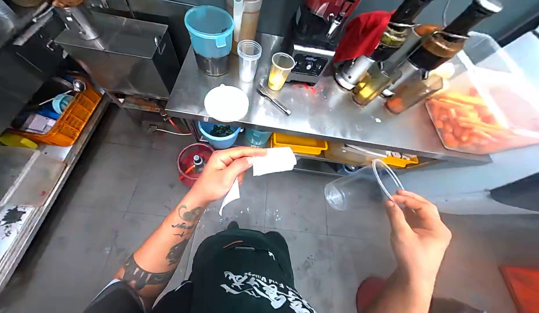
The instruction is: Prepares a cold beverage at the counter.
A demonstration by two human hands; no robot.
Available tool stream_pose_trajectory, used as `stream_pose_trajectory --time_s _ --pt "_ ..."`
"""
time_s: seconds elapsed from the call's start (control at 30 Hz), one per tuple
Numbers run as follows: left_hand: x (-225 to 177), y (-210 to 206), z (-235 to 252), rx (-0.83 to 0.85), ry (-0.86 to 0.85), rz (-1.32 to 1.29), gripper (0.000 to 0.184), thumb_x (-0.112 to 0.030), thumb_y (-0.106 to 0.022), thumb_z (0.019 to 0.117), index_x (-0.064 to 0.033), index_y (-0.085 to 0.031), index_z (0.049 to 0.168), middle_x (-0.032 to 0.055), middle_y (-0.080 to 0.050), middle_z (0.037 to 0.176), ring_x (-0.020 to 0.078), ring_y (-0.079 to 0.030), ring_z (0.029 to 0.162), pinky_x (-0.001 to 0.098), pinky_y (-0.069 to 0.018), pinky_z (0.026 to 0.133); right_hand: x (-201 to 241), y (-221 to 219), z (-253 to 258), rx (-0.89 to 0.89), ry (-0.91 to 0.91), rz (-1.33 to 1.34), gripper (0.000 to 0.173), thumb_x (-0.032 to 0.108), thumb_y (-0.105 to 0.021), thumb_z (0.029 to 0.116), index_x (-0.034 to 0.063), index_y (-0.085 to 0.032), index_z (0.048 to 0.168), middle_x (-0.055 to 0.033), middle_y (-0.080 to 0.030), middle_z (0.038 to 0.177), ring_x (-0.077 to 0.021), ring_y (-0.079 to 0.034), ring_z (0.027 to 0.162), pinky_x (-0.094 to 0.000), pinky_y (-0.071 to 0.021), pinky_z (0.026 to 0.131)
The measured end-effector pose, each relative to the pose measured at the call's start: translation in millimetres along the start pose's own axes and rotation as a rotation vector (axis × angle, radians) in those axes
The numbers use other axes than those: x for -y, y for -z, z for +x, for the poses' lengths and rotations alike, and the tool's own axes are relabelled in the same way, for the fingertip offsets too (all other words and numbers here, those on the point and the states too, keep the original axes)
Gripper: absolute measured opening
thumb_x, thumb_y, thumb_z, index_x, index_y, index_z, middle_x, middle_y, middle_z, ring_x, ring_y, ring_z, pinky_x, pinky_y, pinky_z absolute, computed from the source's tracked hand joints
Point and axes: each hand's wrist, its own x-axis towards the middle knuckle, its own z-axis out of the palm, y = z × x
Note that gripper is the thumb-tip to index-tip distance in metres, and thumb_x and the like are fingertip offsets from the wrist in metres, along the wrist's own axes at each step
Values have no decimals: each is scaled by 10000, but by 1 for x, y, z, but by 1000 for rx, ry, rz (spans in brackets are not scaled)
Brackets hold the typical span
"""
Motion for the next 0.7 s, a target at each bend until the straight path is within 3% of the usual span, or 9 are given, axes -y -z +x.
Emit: stream_pose_trajectory --time_s 0.13,0.27,0.33,0.37,0.43,0.5,0.57,0.6,0.7 --pt "17 18 73 -41 2 69 315 -110 -470 1069 -64 -689 1291 44 -597 668 87 -453 447 219 -427 416 -43 -57 99 92 75 46 210 188 -661 973 8 -686 1078 -127 -674 1209 -199 -634 1183 -397 -543 1010" --pt "54 33 143 -178 21 137 300 -186 -504 1065 -141 -712 1276 6 -577 632 77 -452 438 234 -447 429 -95 -125 197 185 171 138 156 141 -638 982 41 -673 1095 -40 -694 1036 -112 -672 930 -348 -590 833" --pt "78 36 187 -257 5 198 284 -201 -525 1057 -153 -729 1249 -28 -599 654 55 -484 472 223 -470 470 -121 -155 254 204 215 166 152 139 -649 957 45 -711 1058 -33 -721 1009 -122 -685 948 -421 -565 934" --pt "89 34 208 -302 1 249 268 -197 -542 1051 -136 -733 1228 -31 -635 710 47 -516 511 216 -484 500 -133 -167 284 231 226 167 162 145 -654 952 48 -730 1058 -34 -735 1015 -133 -694 972 -461 -544 999" --pt "104 28 252 -361 9 333 247 -185 -562 1045 -87 -728 1199 -21 -730 924 34 -612 649 207 -538 604 -151 -189 346 297 267 163 164 149 -657 954 57 -744 1058 -38 -736 1017 -132 -692 984 -434 -548 994" --pt "107 20 296 -409 8 350 251 -174 -554 1047 -56 -731 1180 -7 -735 968 37 -616 660 210 -538 599 -166 -213 408 341 338 140 184 162 -639 959 66 -743 1078 -49 -721 1011 -135 -681 944 -377 -577 886" --pt "106 14 329 -435 -5 345 251 -163 -550 1047 -45 -733 1172 -1 -740 961 37 -612 642 207 -535 579 -178 -239 459 353 398 101 265 149 -627 949 57 -724 1177 -73 -706 947 -178 -665 850 -421 -570 826" --pt "106 12 340 -445 -1 343 249 -163 -551 1047 -45 -732 1172 -3 -742 960 34 -618 647 206 -539 586 -181 -251 478 366 404 81 355 137 -628 945 46 -673 1285 -91 -693 917 -211 -653 810 -457 -558 811" --pt "111 14 364 -476 62 357 251 -184 -557 1045 -59 -738 1165 -8 -742 963 35 -619 651 207 -537 586 -182 -276 512 345 398 45 735 119 -642 950 64 -295 1596 -109 -681 936 -235 -671 814 -455 -588 770"
